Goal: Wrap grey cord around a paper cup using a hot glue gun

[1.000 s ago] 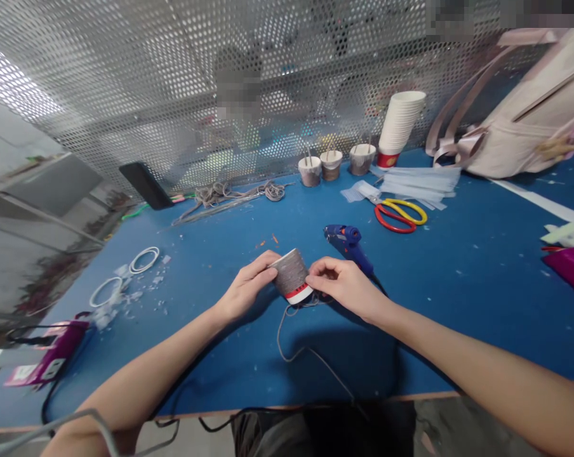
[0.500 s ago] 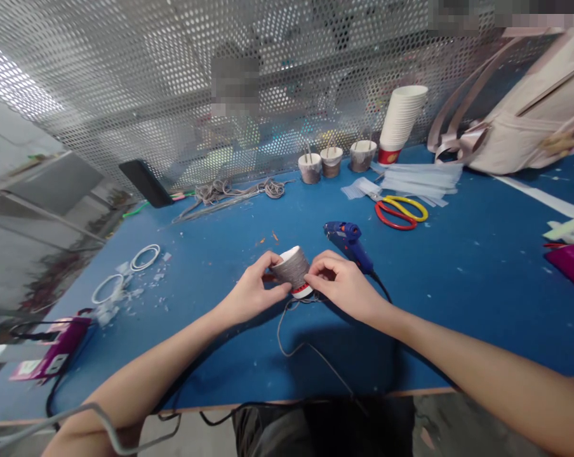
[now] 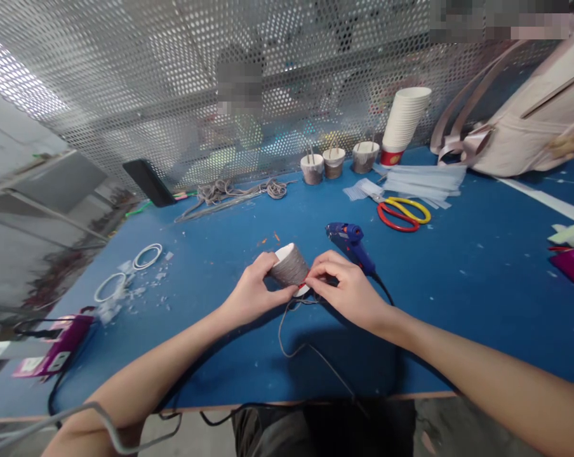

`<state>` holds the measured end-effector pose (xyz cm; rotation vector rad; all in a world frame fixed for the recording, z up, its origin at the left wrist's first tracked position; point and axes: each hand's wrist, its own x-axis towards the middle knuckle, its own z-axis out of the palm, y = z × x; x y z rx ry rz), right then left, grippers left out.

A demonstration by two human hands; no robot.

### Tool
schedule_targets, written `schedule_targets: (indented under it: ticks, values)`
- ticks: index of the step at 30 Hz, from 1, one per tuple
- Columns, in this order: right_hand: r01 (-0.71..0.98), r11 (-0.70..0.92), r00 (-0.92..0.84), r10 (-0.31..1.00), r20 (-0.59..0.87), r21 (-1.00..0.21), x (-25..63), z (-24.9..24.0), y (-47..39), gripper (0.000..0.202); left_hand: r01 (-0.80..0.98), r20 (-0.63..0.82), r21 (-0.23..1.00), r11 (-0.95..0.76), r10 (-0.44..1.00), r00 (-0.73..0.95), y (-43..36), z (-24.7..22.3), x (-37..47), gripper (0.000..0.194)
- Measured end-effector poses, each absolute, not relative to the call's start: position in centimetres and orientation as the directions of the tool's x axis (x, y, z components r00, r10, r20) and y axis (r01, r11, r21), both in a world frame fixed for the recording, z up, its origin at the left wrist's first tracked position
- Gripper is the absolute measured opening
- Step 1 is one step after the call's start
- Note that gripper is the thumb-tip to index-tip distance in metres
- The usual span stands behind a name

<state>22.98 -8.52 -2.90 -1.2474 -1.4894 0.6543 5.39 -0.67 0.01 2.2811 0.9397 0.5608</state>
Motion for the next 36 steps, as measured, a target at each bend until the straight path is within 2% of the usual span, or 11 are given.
schedule_targets:
  ticks: [8,27,31,33,34,36]
  values:
    - [0.413,0.372,0.063,0.899,0.434,-0.831,22.9,-2.9,-8.6,0.013,0.48,0.178,0.616,-0.625,0.704,0.688,-0.8,-0.4,5.4,0.021]
    - [0.453,0.395,0.076,0.877,0.475,-0.8,22.8,-3.2,-8.6,0.013,0.436,0.209,0.67,-0.601,0.716,0.667,-1.0,-0.2,5.4,0.018]
    - [0.45,0.407,0.07,0.871,0.486,-0.794,22.9,-2.8,-8.9,0.013,0.425,0.28,0.665,-0.615,0.732,0.621,-0.6,-0.4,5.2,0.02]
    - [0.456,0.5,-0.024,0.834,0.551,-0.737,23.0,-2.3,-9.2,0.012,0.418,0.338,0.649,-0.636,0.733,0.59,-0.4,-0.5,5.1,0.021]
    - [0.471,0.575,-0.105,0.789,0.605,-0.669,23.2,-2.0,-9.5,0.011,0.417,0.365,0.638,-0.647,0.732,0.576,-0.3,-0.5,5.0,0.021]
    - [0.516,0.728,-0.294,0.646,0.705,-0.451,23.7,-1.3,-10.1,0.01,0.422,0.403,0.618,-0.663,0.729,0.554,-0.1,-0.6,4.9,0.022]
